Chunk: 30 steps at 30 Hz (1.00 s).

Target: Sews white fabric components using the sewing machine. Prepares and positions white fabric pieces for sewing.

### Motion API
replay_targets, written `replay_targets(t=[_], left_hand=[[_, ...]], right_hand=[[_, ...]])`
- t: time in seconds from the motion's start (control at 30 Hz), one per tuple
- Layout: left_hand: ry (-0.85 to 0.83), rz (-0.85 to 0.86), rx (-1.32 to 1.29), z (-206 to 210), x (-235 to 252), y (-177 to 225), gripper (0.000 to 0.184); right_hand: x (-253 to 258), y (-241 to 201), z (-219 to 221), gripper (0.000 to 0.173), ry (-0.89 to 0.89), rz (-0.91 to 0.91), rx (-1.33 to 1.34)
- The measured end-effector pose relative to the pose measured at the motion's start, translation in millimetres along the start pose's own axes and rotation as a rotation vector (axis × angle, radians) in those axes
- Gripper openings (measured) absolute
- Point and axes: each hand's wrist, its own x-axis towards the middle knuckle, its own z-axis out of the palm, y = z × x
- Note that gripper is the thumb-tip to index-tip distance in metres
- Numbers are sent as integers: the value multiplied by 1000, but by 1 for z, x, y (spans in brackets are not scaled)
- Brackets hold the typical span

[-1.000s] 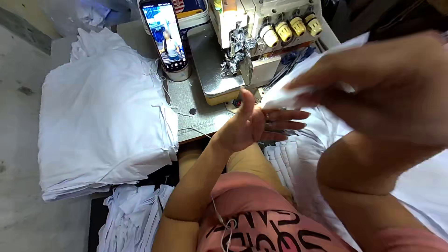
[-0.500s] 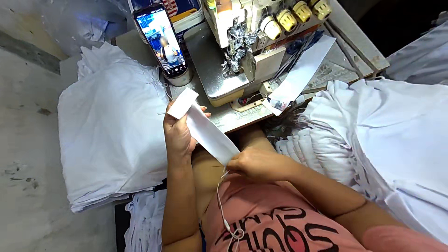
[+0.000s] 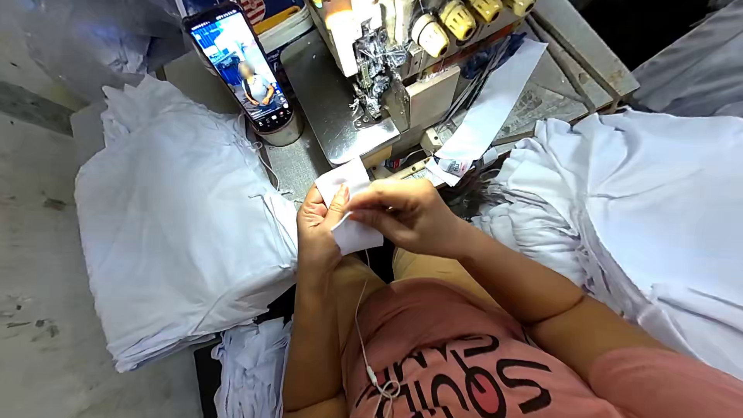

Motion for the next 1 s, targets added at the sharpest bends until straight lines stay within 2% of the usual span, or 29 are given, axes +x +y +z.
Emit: replay_targets(t=[0.1,0.37,0.6,0.7,0.77,0.83,1.0], left_hand=[[-69,16,-82,-3,-1,-9,25],[-153,-12,-24,-6,-3,-16,36],[-154,-7,156,-8,3,-18,22],[-249,-63,138,-15,16,-10,24],[-346,-96,132,-18,27,-1,20],[-395,-101,227,-14,39,13,13],[-233,134,766,4,76,22,39]], right_hand=[[3,10,0,10,92,103,61],[-4,30,4,7,177,248,120],[-9,35,8,8,252,290,55],[-10,42,8,19,298,280,-65],[-10,44,8,12,329,269,-66],[-8,45,9,9,395,241,-50],[-3,49,16,9,597,318,-2]])
